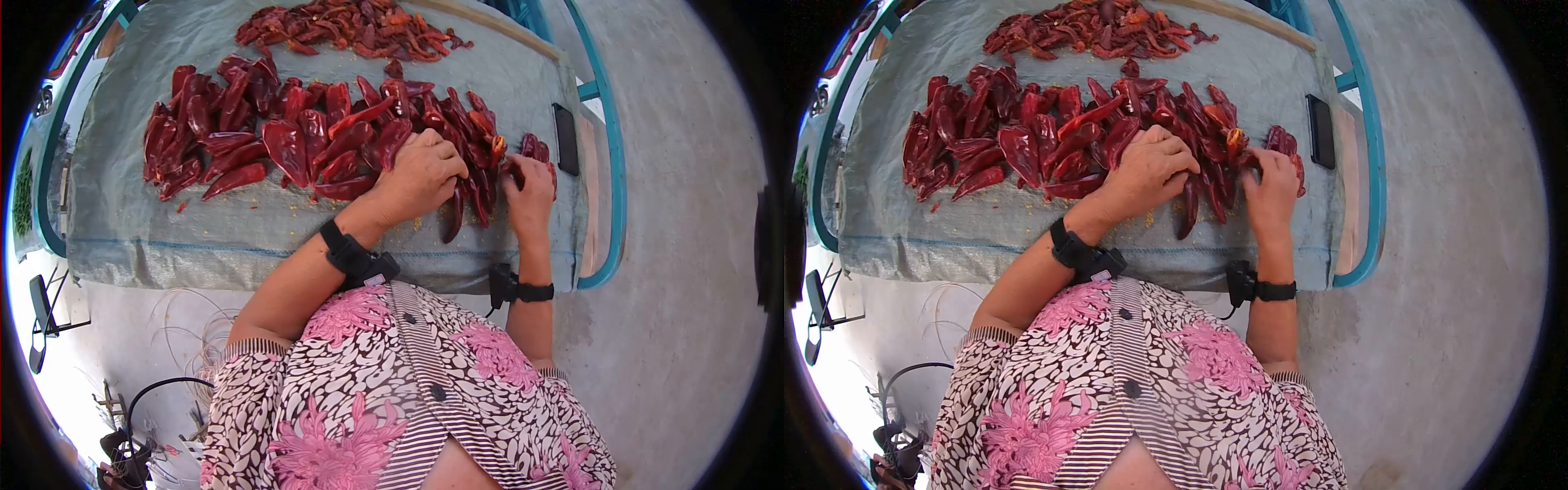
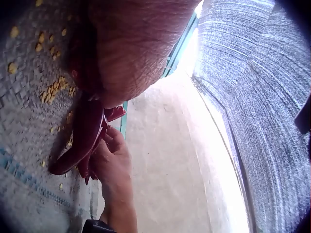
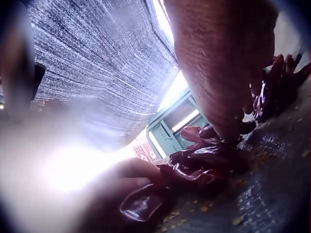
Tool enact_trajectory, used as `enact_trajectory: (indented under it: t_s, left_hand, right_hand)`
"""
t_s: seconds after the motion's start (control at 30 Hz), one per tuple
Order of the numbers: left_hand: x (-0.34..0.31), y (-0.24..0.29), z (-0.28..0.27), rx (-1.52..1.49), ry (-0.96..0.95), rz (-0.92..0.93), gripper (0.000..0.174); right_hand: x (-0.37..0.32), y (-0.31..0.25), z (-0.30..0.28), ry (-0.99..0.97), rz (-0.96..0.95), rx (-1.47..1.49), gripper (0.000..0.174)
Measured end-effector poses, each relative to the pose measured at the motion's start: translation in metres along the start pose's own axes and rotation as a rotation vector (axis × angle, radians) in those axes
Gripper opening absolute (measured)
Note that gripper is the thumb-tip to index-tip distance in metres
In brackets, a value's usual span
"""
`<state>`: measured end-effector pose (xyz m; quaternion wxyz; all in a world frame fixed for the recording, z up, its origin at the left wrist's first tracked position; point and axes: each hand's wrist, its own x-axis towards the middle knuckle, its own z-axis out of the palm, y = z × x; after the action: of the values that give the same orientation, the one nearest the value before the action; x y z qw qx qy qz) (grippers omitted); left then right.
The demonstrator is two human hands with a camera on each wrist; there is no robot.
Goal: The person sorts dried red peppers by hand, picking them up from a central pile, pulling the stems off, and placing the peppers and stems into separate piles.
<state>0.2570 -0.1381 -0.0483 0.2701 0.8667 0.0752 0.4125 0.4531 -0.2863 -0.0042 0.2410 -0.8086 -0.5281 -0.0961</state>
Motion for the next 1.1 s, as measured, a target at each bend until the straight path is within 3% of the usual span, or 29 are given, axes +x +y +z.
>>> enact_trajectory:
  t_s: [0.07,0.27,0.37,0.47,0.57,0.73,0.83,0.97,1.1]
  left_hand:
    - [-0.001,-0.001,0.001,-0.007,-0.001,-0.003,0.022]
    - [-0.001,0.006,-0.009,-0.034,-0.107,0.001,0.026]
    - [-0.002,0.007,-0.011,-0.040,-0.143,0.027,0.029]
    - [-0.003,0.005,-0.009,-0.004,-0.163,0.044,0.031]
    - [-0.005,0.002,-0.008,0.010,-0.167,0.065,0.029]
    - [-0.002,0.004,-0.014,-0.048,-0.190,0.030,0.023]
    - [-0.001,0.005,-0.011,-0.094,-0.070,0.002,0.022]
    - [-0.003,-0.002,-0.008,-0.064,-0.056,0.014,0.024]
    - [-0.003,0.001,-0.011,-0.082,-0.045,-0.038,0.024]
  right_hand:
    - [0.001,-0.008,-0.010,0.035,0.176,0.148,0.045]
    - [0.018,0.009,-0.011,0.434,-0.027,-0.004,0.043]
    - [0.015,0.023,-0.004,0.361,0.008,-0.095,0.047]
    - [0.013,-0.002,-0.013,0.167,-0.121,-0.078,0.046]
    - [0.006,-0.022,-0.005,-0.049,-0.045,-0.071,0.043]
    - [0.004,-0.014,0.006,-0.033,-0.048,-0.047,0.038]
    - [0.002,-0.005,0.011,0.018,-0.070,-0.068,0.035]
    - [0.004,-0.010,0.000,0.074,-0.049,-0.044,0.030]
    - [0.006,-0.010,-0.011,0.302,0.078,0.108,0.028]
